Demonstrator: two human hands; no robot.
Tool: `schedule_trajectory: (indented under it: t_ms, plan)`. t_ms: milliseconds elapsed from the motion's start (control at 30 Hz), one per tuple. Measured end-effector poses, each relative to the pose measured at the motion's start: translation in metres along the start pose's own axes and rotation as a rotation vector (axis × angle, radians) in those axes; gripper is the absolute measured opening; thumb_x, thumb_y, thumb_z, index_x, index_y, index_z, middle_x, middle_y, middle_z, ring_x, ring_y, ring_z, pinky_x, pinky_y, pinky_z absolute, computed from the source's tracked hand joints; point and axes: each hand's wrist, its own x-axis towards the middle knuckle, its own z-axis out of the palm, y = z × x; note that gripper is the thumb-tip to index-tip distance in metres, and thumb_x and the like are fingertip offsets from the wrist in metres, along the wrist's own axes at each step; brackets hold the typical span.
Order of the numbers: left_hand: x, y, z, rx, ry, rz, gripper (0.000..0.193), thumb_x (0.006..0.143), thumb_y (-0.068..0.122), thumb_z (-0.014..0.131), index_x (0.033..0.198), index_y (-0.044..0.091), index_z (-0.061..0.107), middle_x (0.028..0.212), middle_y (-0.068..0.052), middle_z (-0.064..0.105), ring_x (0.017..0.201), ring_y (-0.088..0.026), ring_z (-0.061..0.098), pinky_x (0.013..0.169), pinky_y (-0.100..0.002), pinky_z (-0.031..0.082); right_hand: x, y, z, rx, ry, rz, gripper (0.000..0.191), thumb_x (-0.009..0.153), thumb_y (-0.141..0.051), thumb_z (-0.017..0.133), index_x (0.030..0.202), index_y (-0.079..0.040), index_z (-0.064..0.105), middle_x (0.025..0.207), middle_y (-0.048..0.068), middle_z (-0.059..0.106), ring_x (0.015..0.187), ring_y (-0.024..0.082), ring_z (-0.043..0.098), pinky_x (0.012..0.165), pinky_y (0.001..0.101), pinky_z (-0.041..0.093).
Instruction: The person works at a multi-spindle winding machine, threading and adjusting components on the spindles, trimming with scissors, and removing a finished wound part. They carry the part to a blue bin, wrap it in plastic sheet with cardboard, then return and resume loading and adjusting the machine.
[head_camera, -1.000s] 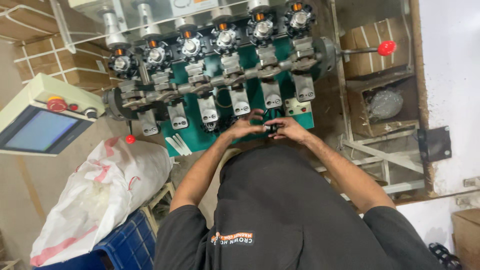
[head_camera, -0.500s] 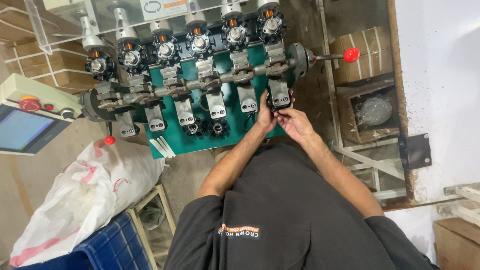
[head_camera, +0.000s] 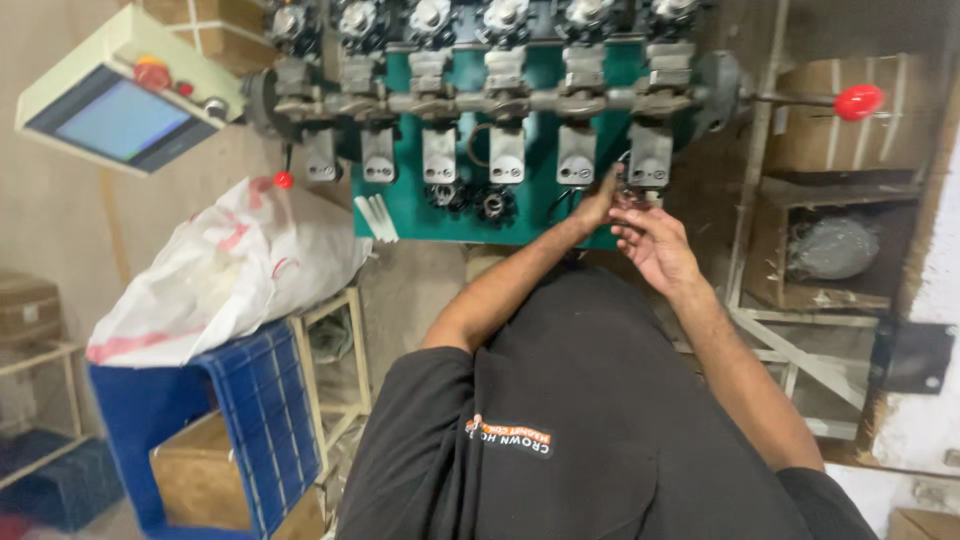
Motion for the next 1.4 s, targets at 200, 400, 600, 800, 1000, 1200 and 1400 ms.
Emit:
schedule_trajectory:
  t_ms: [200, 400, 600, 800, 1000, 1200, 1400]
  plan:
    - [-0.088, -0.032, -0.107, 1.801, 0.788, 0.547, 0.055, 0.082, 0.023, 0.072, 0.136, 0.021, 0.061, 0.140, -0.011, 0.046, 0.138, -0.036, 0.041, 0.110, -0.066, 0.039, 0.006, 0.030, 0.007, -0.296, 0.047, 0.198, 0.027, 0.098, -0.015, 0.064, 0.122, -0.002, 0.068, 0.106, 0.010, 0.075, 0.087, 0.014, 0.071, 0.075, 0.0282, 0.057]
    - [-0.107, -0.001, -0.128, 1.257, 0.524, 0.265, 0.062, 0.075, 0.029, 0.076, 0.132, 0.012, 0.058, 0.123, -0.019, 0.058, 0.114, -0.038, 0.056, 0.094, -0.049, 0.047, 0.031, 0.037, 0.055, -0.445, 0.009, 0.221, 0.026, 0.100, -0.019, 0.062, 0.121, -0.005, 0.067, 0.108, 0.010, 0.075, 0.086, 0.017, 0.071, 0.074, 0.0299, 0.057]
    - [-0.063, -0.006, -0.088, -0.514, 0.049, 0.178, 0.061, 0.105, 0.059, 0.037, 0.132, 0.010, 0.063, 0.115, -0.006, 0.076, 0.096, -0.015, 0.070, 0.079, -0.032, 0.052, 0.043, 0.020, 0.077, 0.038, -0.086, 0.316, 0.025, 0.099, -0.018, 0.062, 0.114, 0.001, 0.066, 0.108, 0.017, 0.076, 0.090, 0.019, 0.073, 0.074, 0.0281, 0.058]
    - [-0.050, 0.008, -0.057, -0.932, -0.296, 0.277, 0.083, 0.112, 0.069, 0.031, 0.134, -0.003, 0.066, 0.113, -0.014, 0.078, 0.080, -0.017, 0.067, 0.067, -0.027, 0.055, 0.041, 0.014, 0.081, 0.190, -0.076, 0.179, 0.018, 0.096, -0.012, 0.064, 0.108, 0.001, 0.067, 0.095, 0.009, 0.073, 0.082, 0.016, 0.070, 0.072, 0.0272, 0.057]
    - [-0.048, 0.031, -0.051, -0.834, -0.174, 0.256, 0.079, 0.106, 0.065, 0.032, 0.130, -0.003, 0.065, 0.107, -0.017, 0.075, 0.091, -0.027, 0.074, 0.082, -0.038, 0.060, 0.039, 0.008, 0.084, 0.193, -0.014, 0.200, 0.012, 0.094, -0.010, 0.069, 0.104, -0.003, 0.069, 0.094, 0.004, 0.073, 0.074, 0.010, 0.065, 0.064, 0.0234, 0.052]
    - [-0.041, 0.028, -0.058, -0.815, -0.175, 0.213, 0.071, 0.107, 0.058, 0.033, 0.127, -0.001, 0.065, 0.113, -0.017, 0.074, 0.091, -0.030, 0.073, 0.084, -0.041, 0.061, 0.045, 0.011, 0.084, 0.253, 0.056, 0.267, 0.012, 0.093, -0.009, 0.069, 0.103, -0.003, 0.069, 0.093, 0.003, 0.073, 0.072, 0.008, 0.063, 0.062, 0.0217, 0.051]
    - [-0.038, 0.003, -0.073, -0.489, -0.096, 0.146, 0.061, 0.093, 0.050, 0.045, 0.132, 0.006, 0.062, 0.124, -0.016, 0.063, 0.106, -0.031, 0.063, 0.091, -0.047, 0.051, 0.037, 0.018, 0.076, 0.032, -0.061, 0.203, 0.018, 0.097, -0.012, 0.064, 0.113, -0.004, 0.067, 0.106, 0.004, 0.074, 0.077, 0.009, 0.066, 0.065, 0.0233, 0.054]
